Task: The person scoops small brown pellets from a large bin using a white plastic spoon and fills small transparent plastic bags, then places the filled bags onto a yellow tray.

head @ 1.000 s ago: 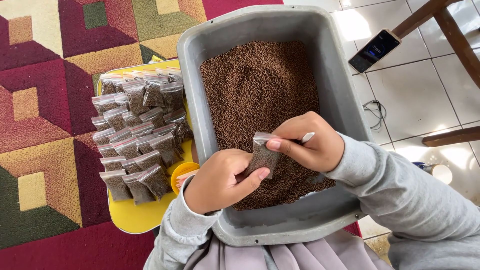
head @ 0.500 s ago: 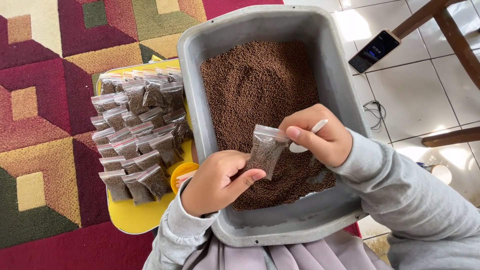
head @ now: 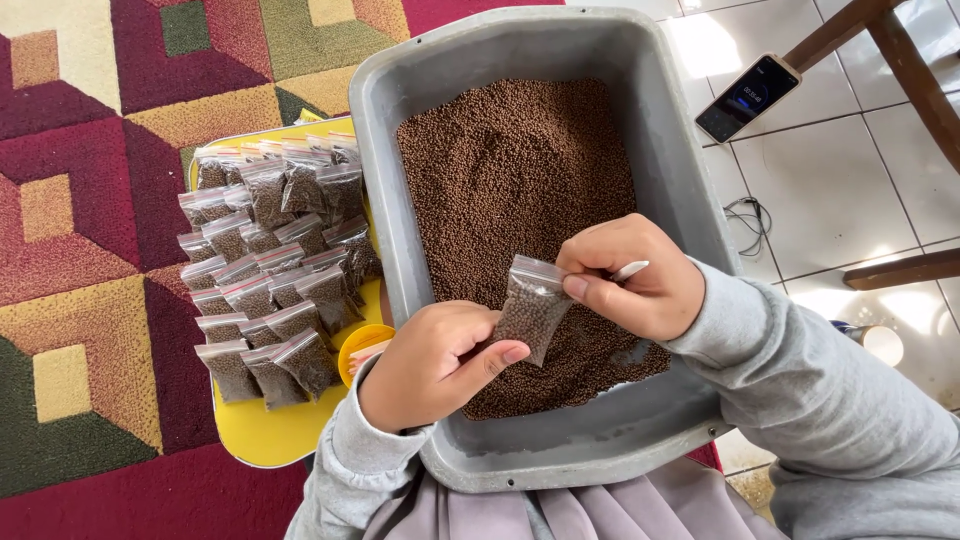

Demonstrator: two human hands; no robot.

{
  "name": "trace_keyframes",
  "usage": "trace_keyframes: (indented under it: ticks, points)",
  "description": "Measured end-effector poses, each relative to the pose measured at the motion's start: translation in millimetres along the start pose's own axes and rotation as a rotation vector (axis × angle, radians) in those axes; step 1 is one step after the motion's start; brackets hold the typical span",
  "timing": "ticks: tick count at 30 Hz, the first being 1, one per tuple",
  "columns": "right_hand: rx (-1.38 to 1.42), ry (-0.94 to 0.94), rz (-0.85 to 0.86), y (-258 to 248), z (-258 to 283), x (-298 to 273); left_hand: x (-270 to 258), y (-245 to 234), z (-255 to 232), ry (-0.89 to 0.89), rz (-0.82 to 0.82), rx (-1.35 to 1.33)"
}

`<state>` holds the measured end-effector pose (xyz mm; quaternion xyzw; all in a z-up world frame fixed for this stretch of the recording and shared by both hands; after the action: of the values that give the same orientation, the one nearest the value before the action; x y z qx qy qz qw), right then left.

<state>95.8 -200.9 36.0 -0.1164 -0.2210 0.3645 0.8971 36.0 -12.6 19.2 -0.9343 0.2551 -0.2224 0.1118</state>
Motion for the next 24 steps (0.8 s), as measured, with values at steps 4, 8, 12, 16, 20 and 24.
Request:
trace_keyframes:
  ticks: [4, 8, 12, 16, 20, 24]
  points:
    - [0.065, 0.022, 0.013, -1.5, -1.7, -2.1, -2.7, 1.1, 3.2, 0.029, -0.027, 0.065]
    - [0.017, 0.044, 0.044, -2.1, 5.2, -0.9, -6.5, 0.6, 4.0, 0.006, -0.09, 0.065]
    - [-0.086, 0.112, -0.037, -4.9, 11.7, 0.4, -13.7, 1.2, 2.7, 0.089, -0.265, 0.125]
    - [-0.179, 0.135, -0.093, 0.4, 20.2, 4.1, -24.9, 1.5, -5.7, 0.132, -0.347, 0.289]
    - [-0.453, 0.05, -0.046, 13.9, 29.8, 8.1, -48.8, 0.8, -13.3, 0.084, -0.402, 0.417]
    - [-0.841, -0.115, 0.053, 36.1, 34.7, 18.8, -66.2, -6.9, -24.8, 0.033, -0.426, 0.511]
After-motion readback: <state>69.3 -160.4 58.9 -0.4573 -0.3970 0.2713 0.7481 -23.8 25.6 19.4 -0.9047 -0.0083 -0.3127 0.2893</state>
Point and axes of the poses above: each hand's wrist, its own x-axis towards the middle knuckle, its own y-axis out of the palm, z = x × y, the point moved 4 cm from there along x, towards the middle knuckle, and after that the axes turned 1 degree about y, right-handed, at the moved point
